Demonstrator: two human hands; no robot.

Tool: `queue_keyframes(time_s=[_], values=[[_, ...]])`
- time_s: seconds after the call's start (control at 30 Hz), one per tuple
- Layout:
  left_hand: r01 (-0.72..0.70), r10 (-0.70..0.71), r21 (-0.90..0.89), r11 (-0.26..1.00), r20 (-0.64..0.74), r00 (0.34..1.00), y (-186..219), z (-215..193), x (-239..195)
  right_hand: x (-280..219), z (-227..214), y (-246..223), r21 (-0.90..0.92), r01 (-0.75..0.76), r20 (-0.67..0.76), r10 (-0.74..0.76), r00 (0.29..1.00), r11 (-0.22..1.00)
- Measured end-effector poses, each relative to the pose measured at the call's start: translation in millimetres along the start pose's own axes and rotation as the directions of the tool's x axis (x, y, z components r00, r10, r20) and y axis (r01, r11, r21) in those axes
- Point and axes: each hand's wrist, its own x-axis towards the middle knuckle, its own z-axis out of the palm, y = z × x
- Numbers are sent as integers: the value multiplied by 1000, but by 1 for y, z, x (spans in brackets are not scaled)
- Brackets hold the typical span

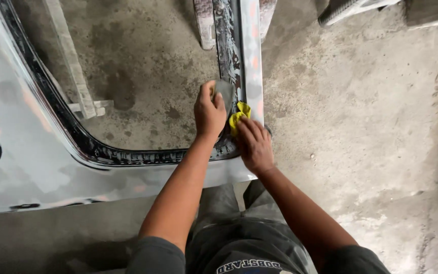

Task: The person scrubs the edges and surface of a white car door with a sanding block and a yellow cloth. They dip the cloth into a green bucket of water and continue scrubbing the door's surface and fuel cap area.

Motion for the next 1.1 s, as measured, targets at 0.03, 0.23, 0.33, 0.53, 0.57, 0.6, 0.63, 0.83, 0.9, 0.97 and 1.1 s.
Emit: queue_keyframes(time_s=[0.03,0.23,0.33,0.53,0.57,0.6,0.63,0.83,0.9,0.97,1.1], values=[[2,-2,3,1000,3,1000,5,-4,-3,12,6,6,3,-4,2,4,1000,1000],[-153,153,-38,987,0,988,5,-16,-18,98,19,25,-14,-130,-149,127,981,991],[28,-24,-28,999,132,991,2,-17,-17,89,16,22,11,-119,-227,119,967,993],[-234,233,90,968,20,972,13,-8,-7,11,10,0,65,-283,-200,290,936,957],[-280,276,136,950,49,960,19,-8,-3,8,9,-3,12,-244,-197,241,950,970],[-324,315,181,928,80,946,25,-8,0,4,9,-6,-39,-203,-190,192,963,978],[-327,317,182,927,82,945,26,-5,4,12,10,-2,-38,-205,-192,194,962,978],[-377,342,267,887,169,924,27,1,7,37,18,6,-83,-215,-158,200,967,973],[-392,332,328,859,226,916,31,-3,3,34,16,6,-77,-194,-127,183,975,978],[-406,312,371,835,288,905,31,-9,-8,27,13,5,-68,-177,-127,167,978,982],[-513,398,495,701,327,858,35,-22,-13,30,10,1,-32,-162,-146,156,977,986]])
